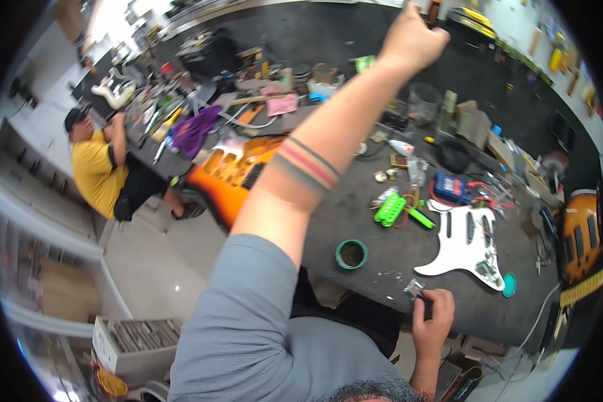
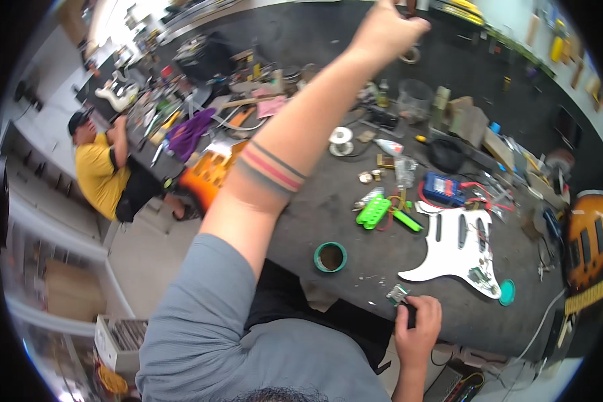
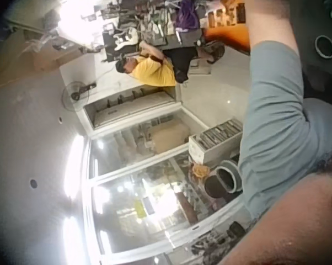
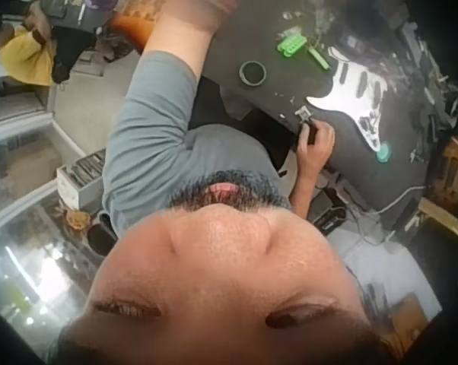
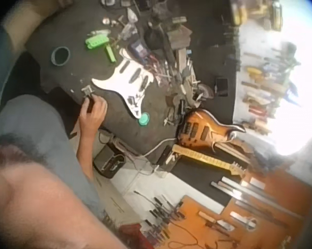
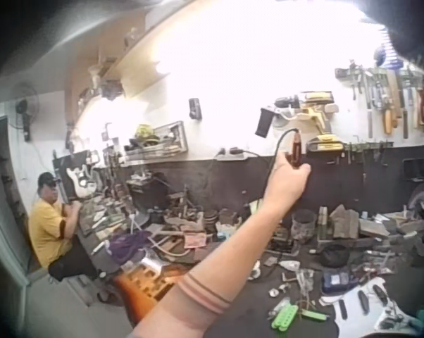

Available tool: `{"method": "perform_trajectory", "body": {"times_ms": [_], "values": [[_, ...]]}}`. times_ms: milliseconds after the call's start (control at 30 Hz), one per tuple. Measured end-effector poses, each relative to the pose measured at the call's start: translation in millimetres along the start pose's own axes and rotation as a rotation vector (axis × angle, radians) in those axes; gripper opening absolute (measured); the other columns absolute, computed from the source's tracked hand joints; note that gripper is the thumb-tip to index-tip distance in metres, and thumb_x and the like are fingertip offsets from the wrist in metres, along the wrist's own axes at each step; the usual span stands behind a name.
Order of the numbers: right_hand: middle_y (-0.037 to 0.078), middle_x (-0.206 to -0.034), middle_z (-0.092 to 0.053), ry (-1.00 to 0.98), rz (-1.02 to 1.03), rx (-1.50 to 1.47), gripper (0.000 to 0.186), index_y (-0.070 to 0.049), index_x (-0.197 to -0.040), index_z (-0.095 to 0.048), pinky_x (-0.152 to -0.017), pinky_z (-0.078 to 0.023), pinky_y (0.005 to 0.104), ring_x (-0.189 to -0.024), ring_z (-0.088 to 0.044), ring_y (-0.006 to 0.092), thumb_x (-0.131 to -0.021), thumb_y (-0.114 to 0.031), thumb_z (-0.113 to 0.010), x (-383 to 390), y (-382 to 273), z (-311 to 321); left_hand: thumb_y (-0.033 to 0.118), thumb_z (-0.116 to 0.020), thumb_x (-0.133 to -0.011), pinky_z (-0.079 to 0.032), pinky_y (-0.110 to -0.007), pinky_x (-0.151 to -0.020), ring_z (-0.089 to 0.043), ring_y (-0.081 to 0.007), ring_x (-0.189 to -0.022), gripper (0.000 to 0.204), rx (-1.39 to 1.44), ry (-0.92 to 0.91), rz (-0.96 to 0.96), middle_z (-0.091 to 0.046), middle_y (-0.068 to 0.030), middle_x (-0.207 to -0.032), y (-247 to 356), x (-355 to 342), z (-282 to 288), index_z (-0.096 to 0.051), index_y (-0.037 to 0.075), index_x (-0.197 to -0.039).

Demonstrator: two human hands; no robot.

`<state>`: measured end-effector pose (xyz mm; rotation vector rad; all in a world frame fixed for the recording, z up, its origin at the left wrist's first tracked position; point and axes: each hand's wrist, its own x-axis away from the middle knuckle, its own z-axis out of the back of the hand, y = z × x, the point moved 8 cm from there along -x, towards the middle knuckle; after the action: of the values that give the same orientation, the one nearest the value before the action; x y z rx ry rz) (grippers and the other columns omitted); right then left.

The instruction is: The person applies a soldering iron to a guitar switch, disassembles and scrapes the switch with a small tool, and then fits a pickup into a guitar pickguard by hand.

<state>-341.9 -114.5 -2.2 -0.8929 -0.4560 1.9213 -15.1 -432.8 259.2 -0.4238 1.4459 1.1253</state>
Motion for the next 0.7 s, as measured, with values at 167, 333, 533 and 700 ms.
{"method": "perform_trajectory", "body": {"times_ms": [167, 333, 533, 700], "values": [[0.017, -0.101, -0.062, -0.017, -0.008, 0.001, 0.021, -0.001, -0.103, -0.064, -0.089, -0.049, 0.0456, -0.096, -0.061, 0.0375, -0.083, 0.002, -0.072, 0.6, 0.0, -1.6, 0.024, -0.084, -0.084, -0.058, -0.035, -0.083, -0.072, -0.0247, -0.085, 0.095, 0.757, -0.66, 0.595, -0.073, -0.0184, -0.109, 66.7, 95.2, 25.0, -0.031, -0.015, -0.152], [0.016, -0.099, -0.06, -0.007, -0.006, 0.062, 0.018, -0.001, -0.101, -0.062, -0.086, -0.048, 0.0445, -0.095, -0.061, 0.0362, -0.085, 0.002, -0.07, 1.3, -1.7, -4.8, 0.016, -0.076, -0.092, -0.058, -0.035, -0.082, -0.071, -0.025, -0.092, 0.064, 0.639, -0.771, 0.172, -0.072, -0.0141, -0.106, 139.0, 168.3, 142.8, -0.047, -0.002, -0.147], [0.014, -0.097, -0.059, -0.001, 0.008, 0.063, 0.01, 0.0, -0.096, -0.062, -0.079, -0.047, 0.0398, -0.089, -0.06, 0.0306, -0.089, 0.003, -0.068, 2.7, -2.3, -10.9, 0.003, -0.075, -0.091, -0.056, -0.036, -0.084, -0.068, -0.0227, -0.096, 0.051, 0.504, -0.555, 0.088, -0.067, -0.0095, -0.106, 142.2, 269.4, 277.6, -0.057, 0.005, -0.139], [0.01, -0.091, -0.054, 0.053, 0.025, 0.071, 0.004, 0.003, -0.094, -0.06, -0.069, -0.04, 0.0347, -0.077, -0.051, 0.0215, -0.095, 0.002, -0.065, 5.8, 5.7, -13.2, 0.002, -0.072, -0.097, -0.053, -0.033, -0.085, -0.067, -0.0178, -0.098, 0.041, 0.514, -0.487, 0.414, -0.066, -0.0079, -0.11, 108.5, 347.1, 321.8, -0.061, 0.006, -0.136]]}}
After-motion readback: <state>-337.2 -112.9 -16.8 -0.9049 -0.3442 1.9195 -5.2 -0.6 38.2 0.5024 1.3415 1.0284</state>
